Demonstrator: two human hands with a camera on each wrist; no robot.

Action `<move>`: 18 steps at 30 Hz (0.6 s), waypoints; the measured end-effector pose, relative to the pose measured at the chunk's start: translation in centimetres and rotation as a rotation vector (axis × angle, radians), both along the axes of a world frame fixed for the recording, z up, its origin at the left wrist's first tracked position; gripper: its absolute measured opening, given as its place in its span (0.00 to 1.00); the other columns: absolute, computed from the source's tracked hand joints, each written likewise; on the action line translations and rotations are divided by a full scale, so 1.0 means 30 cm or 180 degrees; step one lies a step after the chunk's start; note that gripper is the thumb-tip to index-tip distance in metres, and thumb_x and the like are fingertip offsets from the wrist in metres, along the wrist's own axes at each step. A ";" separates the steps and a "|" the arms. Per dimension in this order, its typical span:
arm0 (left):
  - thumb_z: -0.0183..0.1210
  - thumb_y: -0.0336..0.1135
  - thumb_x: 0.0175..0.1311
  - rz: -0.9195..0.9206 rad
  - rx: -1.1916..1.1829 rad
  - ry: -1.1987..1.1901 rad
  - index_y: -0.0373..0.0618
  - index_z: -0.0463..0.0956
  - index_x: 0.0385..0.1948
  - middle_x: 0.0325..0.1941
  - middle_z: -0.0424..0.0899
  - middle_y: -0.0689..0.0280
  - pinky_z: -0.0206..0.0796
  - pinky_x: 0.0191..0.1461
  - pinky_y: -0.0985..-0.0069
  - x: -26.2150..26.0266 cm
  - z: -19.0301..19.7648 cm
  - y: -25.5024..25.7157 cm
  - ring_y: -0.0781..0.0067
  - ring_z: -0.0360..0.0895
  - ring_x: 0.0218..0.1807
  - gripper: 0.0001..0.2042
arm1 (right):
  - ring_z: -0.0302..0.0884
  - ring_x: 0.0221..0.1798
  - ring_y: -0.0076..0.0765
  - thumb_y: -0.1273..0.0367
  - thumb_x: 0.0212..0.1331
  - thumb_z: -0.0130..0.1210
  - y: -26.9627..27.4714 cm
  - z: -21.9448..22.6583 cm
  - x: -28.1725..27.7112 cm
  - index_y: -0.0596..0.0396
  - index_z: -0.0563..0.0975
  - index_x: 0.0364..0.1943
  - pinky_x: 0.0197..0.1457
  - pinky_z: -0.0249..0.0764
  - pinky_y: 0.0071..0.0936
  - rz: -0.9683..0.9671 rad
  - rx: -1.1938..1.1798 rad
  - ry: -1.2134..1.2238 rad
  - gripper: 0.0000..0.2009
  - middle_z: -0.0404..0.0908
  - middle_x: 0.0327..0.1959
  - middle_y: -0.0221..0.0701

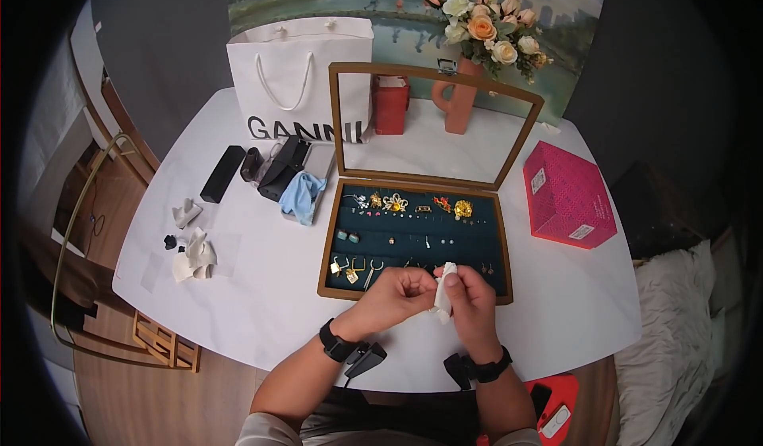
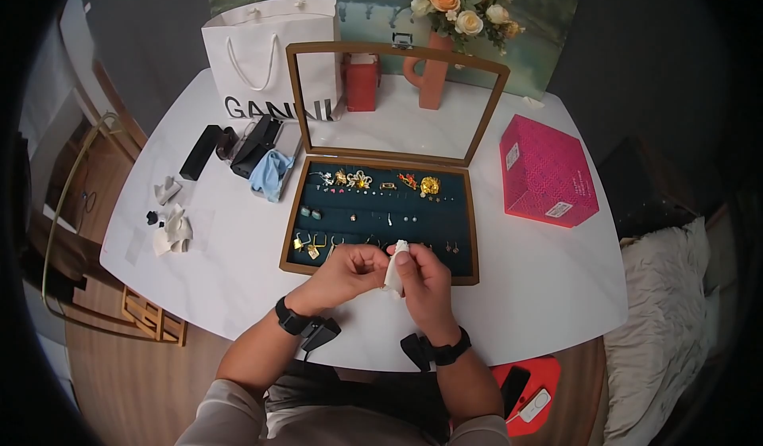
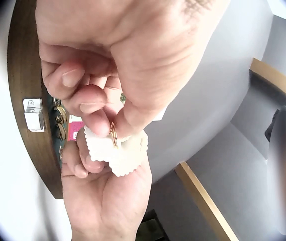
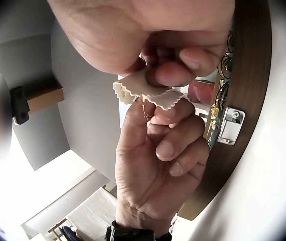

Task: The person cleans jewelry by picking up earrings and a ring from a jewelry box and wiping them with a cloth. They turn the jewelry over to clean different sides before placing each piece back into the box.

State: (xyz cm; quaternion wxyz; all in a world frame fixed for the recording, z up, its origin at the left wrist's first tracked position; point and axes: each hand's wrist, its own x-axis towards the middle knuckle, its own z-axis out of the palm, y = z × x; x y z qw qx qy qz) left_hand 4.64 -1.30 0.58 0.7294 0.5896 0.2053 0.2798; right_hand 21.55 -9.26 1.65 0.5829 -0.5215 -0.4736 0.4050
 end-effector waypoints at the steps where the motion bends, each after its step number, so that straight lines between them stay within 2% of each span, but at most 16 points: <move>1: 0.62 0.25 0.71 0.0016 0.0001 0.0007 0.38 0.81 0.37 0.35 0.84 0.74 0.70 0.40 0.86 0.001 -0.003 0.000 0.90 0.77 0.36 0.01 | 0.69 0.30 0.10 0.61 0.78 0.54 -0.001 0.000 0.001 0.60 0.82 0.49 0.32 0.65 0.15 0.0011 -0.0030 0.0010 0.15 0.77 0.33 0.19; 4: 0.62 0.25 0.72 0.0039 0.0039 0.0010 0.38 0.81 0.37 0.35 0.84 0.75 0.69 0.40 0.87 0.002 -0.003 0.000 0.91 0.76 0.36 0.02 | 0.70 0.34 0.11 0.60 0.78 0.53 -0.004 0.009 0.000 0.59 0.81 0.49 0.36 0.66 0.14 0.0018 -0.0131 0.0016 0.16 0.80 0.35 0.20; 7: 0.63 0.25 0.71 0.0045 0.0022 0.0043 0.39 0.80 0.37 0.35 0.83 0.76 0.69 0.41 0.86 0.001 0.007 0.000 0.91 0.76 0.37 0.02 | 0.71 0.33 0.10 0.61 0.77 0.56 0.001 -0.003 -0.005 0.61 0.79 0.54 0.35 0.68 0.14 -0.0027 0.0005 0.0015 0.15 0.80 0.35 0.21; 11: 0.64 0.25 0.71 0.0123 -0.0037 0.0037 0.40 0.80 0.38 0.35 0.83 0.76 0.69 0.42 0.86 0.001 0.010 -0.004 0.91 0.76 0.37 0.01 | 0.74 0.34 0.11 0.63 0.77 0.56 0.014 -0.027 -0.018 0.60 0.75 0.54 0.37 0.69 0.13 -0.0108 0.0149 0.0271 0.14 0.81 0.35 0.22; 18: 0.61 0.28 0.74 0.0472 -0.0055 -0.0032 0.42 0.81 0.37 0.29 0.79 0.80 0.56 0.30 0.88 0.011 0.035 -0.013 0.95 0.67 0.28 0.03 | 0.71 0.28 0.10 0.61 0.77 0.56 0.005 -0.020 -0.003 0.56 0.73 0.46 0.29 0.66 0.13 0.0146 -0.0086 0.0420 0.11 0.79 0.32 0.23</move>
